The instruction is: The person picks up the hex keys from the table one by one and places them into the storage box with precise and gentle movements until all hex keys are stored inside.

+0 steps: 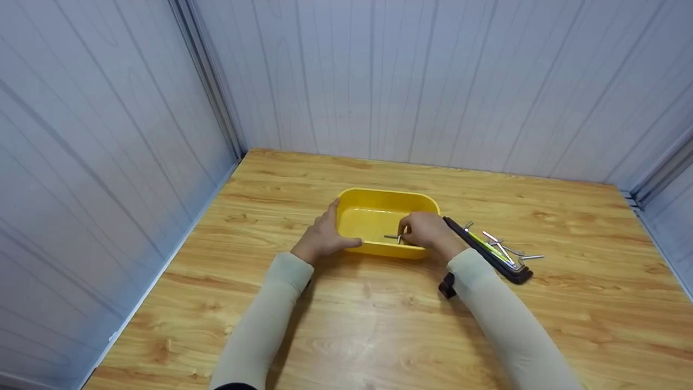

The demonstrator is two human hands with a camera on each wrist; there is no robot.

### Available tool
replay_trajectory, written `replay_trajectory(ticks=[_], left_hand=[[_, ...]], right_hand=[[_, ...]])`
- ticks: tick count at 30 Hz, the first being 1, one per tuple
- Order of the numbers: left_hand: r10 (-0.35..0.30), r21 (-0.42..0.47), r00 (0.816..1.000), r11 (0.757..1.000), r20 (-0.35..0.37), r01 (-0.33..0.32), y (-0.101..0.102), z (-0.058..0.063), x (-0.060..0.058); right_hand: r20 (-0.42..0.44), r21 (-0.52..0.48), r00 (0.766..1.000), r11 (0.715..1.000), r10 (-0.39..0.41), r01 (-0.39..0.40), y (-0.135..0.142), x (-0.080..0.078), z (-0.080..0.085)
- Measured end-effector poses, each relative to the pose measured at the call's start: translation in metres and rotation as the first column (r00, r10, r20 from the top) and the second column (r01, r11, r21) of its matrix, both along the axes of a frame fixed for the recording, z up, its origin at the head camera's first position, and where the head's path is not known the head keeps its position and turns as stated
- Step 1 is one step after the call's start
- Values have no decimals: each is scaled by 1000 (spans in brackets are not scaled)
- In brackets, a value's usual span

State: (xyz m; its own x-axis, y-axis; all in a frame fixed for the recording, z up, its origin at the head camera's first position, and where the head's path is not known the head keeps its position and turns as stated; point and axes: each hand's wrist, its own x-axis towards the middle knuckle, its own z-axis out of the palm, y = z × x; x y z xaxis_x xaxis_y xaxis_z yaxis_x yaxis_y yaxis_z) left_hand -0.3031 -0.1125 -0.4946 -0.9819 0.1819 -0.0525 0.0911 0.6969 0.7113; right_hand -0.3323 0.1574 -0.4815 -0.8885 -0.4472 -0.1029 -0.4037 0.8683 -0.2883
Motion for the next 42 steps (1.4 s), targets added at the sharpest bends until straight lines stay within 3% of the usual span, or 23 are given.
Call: replay_trajectory(ticks=[10,26,34,42], left_hand=[[-1,-6,1000,1000,-10,1,-1,0,1],[-26,-20,999,999,-31,26,3,0,-1],[-34,5,999,999,-26,34,7,0,-2],[-16,-23,1000,1000,8,16,8,0,-1]], right_hand=[[21,-12,999,999,-30,31,-2,2,-2],[-109,-30,994,999,-22,19,3,2,-4],[-55,-113,996,992,-66,60,9,3,-2],[-17,-243,999,970,-28,23,16,5,3]])
